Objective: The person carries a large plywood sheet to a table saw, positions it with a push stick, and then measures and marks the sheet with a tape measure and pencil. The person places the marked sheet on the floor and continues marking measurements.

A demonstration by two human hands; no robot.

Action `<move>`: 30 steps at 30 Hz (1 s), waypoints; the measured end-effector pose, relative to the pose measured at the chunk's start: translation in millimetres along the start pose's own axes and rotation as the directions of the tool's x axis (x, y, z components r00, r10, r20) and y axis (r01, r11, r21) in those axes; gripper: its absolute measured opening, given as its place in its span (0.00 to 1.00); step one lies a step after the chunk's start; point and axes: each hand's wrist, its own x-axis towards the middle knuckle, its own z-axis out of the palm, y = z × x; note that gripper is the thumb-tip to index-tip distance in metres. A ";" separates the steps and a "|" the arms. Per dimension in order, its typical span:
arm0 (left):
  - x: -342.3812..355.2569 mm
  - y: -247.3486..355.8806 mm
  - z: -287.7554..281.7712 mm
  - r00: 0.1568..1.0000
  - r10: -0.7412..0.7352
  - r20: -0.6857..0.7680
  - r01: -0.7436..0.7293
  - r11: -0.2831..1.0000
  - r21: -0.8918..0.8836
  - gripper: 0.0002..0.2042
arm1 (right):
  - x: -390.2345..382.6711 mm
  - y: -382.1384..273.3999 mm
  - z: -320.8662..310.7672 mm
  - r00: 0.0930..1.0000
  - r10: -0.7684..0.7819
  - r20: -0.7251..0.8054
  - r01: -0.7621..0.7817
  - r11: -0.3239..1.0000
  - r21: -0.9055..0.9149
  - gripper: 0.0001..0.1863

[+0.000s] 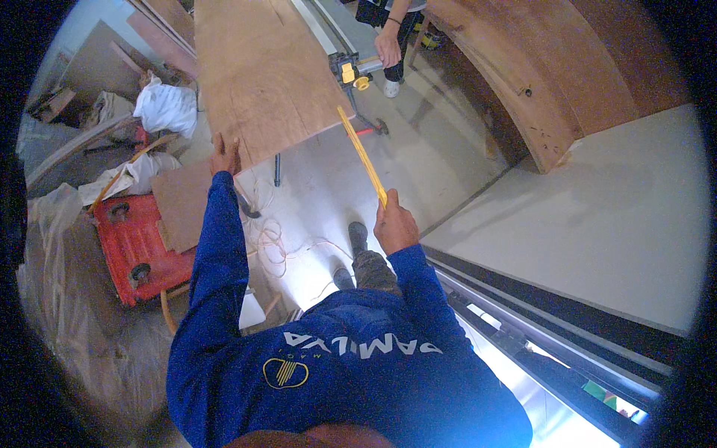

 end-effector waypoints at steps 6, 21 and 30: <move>22.2 10.4 8.8 0.999 -0.024 -0.049 0.030 0.991 0.127 0.43 | 21.3 -6.7 0.5 1.000 0.007 0.023 -0.006 0.999 -0.036 0.11; 86.2 -5.5 17.5 0.990 0.047 -0.131 -0.022 0.983 0.181 0.41 | 63.7 -14.0 8.0 0.994 0.009 0.110 -0.011 1.000 0.016 0.11; 113.3 4.1 12.8 0.997 0.018 -0.079 -0.009 0.994 0.110 0.42 | 88.9 -21.6 12.3 0.992 -0.020 0.122 0.017 0.999 0.028 0.11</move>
